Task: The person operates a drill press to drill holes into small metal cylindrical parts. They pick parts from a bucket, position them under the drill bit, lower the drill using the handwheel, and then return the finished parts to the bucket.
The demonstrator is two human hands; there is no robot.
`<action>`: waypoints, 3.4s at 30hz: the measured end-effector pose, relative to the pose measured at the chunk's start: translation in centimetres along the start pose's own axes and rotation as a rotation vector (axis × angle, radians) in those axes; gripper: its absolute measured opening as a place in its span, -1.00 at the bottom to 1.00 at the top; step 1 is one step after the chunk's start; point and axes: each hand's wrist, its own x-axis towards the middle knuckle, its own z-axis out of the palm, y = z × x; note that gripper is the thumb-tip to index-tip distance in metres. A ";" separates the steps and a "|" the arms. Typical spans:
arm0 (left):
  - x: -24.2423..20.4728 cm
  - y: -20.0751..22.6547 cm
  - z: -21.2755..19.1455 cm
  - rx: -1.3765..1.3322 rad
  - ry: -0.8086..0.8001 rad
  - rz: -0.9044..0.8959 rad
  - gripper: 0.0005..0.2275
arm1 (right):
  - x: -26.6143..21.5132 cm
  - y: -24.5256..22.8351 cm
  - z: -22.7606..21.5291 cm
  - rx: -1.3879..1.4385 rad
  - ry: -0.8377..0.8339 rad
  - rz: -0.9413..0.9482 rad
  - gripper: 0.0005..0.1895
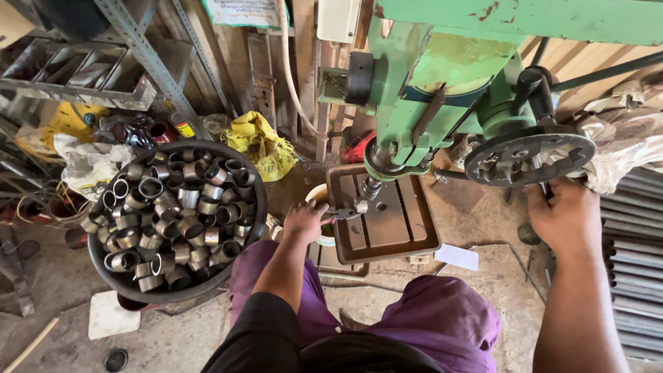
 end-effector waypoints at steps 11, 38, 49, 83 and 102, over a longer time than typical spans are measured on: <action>-0.3 0.5 -1.1 0.006 -0.059 -0.028 -0.61 | -0.4 -1.3 -0.2 0.065 0.075 -0.074 -0.83; -0.4 0.3 1.2 -0.016 0.070 -0.008 -0.62 | -0.1 7.5 -3.9 0.119 0.181 0.016 -0.71; -0.8 0.5 -0.2 -0.080 -0.044 -0.039 -0.66 | -2.2 0.0 -4.5 -0.038 0.384 0.229 -0.59; -5.0 -1.0 -4.9 -1.634 -0.769 -0.056 -0.59 | -3.1 -3.9 -1.4 0.028 0.047 0.235 -0.65; -5.5 2.7 -6.2 -0.029 -0.093 0.005 -0.67 | -3.0 -1.4 0.7 0.037 0.104 0.165 -0.74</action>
